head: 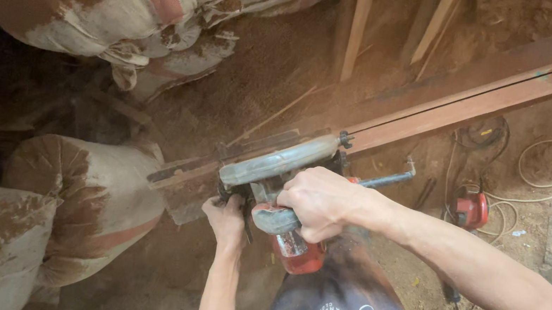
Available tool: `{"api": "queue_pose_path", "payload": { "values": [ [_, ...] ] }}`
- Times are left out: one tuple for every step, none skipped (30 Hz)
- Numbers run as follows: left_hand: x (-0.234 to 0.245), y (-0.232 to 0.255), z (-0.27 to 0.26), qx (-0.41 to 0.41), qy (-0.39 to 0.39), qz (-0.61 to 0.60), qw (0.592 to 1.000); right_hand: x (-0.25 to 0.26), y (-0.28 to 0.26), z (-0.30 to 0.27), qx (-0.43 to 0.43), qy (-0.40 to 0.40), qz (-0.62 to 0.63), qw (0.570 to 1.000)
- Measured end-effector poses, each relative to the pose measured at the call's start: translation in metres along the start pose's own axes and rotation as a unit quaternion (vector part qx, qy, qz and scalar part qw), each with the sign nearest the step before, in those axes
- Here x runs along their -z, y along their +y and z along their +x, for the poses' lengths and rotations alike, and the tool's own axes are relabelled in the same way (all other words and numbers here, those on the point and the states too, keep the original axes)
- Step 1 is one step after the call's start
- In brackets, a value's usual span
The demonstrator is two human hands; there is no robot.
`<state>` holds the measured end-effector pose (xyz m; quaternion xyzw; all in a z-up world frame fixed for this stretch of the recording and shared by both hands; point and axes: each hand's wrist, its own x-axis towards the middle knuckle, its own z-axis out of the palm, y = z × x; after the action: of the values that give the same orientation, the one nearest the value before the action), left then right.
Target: The person uses a circular saw to cut several wooden planks on a workbench. They position each plank, guide the saw along the length, and set the cut pieces aside. The person also adjusts the saw blade guard during the process.
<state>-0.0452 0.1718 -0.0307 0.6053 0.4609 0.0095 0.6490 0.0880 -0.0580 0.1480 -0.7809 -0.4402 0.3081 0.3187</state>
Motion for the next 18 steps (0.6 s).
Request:
{"api": "queue_pose_path", "payload": {
  "values": [
    [0.000, 0.003, -0.001, -0.006, 0.002, 0.015, 1.000, 0.000, -0.001, 0.001, -0.002, -0.001, 0.001, 1.000],
    [0.001, 0.006, -0.001, -0.011, 0.004, 0.031, 0.999, 0.000, -0.002, 0.002, 0.000, 0.000, 0.005, 1.000],
    [0.003, 0.008, -0.001, -0.017, 0.006, 0.047, 0.999, -0.001, -0.003, 0.003, 0.002, 0.001, 0.010, 1.000],
    [0.004, 0.009, -0.001, -0.027, 0.015, 0.062, 0.998, -0.001, -0.004, 0.004, 0.003, 0.002, 0.013, 1.000],
    [0.006, 0.010, 0.000, -0.036, 0.023, 0.077, 0.996, -0.001, -0.005, 0.005, 0.003, 0.000, 0.010, 1.000],
    [0.007, 0.009, 0.001, -0.046, 0.030, 0.091, 0.994, -0.002, -0.005, 0.006, 0.002, -0.002, 0.006, 1.000],
    [0.010, 0.008, 0.002, -0.043, 0.001, 0.063, 0.997, -0.003, -0.006, 0.007, 0.001, -0.004, 0.003, 1.000],
    [0.013, 0.007, 0.003, -0.041, -0.027, 0.035, 0.998, -0.003, -0.007, 0.009, 0.006, -0.001, 0.007, 1.000],
    [0.016, 0.006, 0.004, -0.038, -0.056, 0.007, 0.998, -0.004, -0.008, 0.010, 0.010, 0.002, 0.010, 1.000],
    [0.017, 0.005, 0.006, -0.031, -0.021, 0.027, 0.999, -0.004, -0.008, 0.012, 0.015, 0.005, 0.014, 1.000],
    [0.018, 0.004, 0.009, -0.024, 0.013, 0.048, 0.998, -0.005, -0.009, 0.013, 0.016, 0.004, 0.016, 1.000],
    [0.018, 0.004, 0.012, -0.018, 0.047, 0.068, 0.996, -0.005, -0.010, 0.014, 0.017, 0.004, 0.018, 1.000],
    [0.021, 0.004, 0.012, -0.047, 0.023, 0.074, 0.996, -0.006, -0.011, 0.016, 0.018, 0.004, 0.021, 1.000],
    [0.025, 0.005, 0.012, -0.077, -0.001, 0.081, 0.994, -0.006, -0.012, 0.017, 0.017, 0.003, 0.020, 1.000],
    [0.027, 0.006, 0.012, -0.106, -0.025, 0.088, 0.990, -0.007, -0.013, 0.019, 0.016, 0.001, 0.019, 1.000],
    [0.027, 0.007, 0.012, -0.089, -0.006, 0.061, 0.994, -0.008, -0.014, 0.020, 0.014, -0.001, 0.019, 1.000],
    [0.027, 0.008, 0.011, -0.072, 0.015, 0.034, 0.997, -0.009, -0.015, 0.022, 0.017, 0.002, 0.018, 1.000],
    [0.028, 0.010, 0.011, -0.055, 0.035, 0.007, 0.998, -0.010, -0.016, 0.024, 0.020, 0.004, 0.017, 1.000]
  ]
}}
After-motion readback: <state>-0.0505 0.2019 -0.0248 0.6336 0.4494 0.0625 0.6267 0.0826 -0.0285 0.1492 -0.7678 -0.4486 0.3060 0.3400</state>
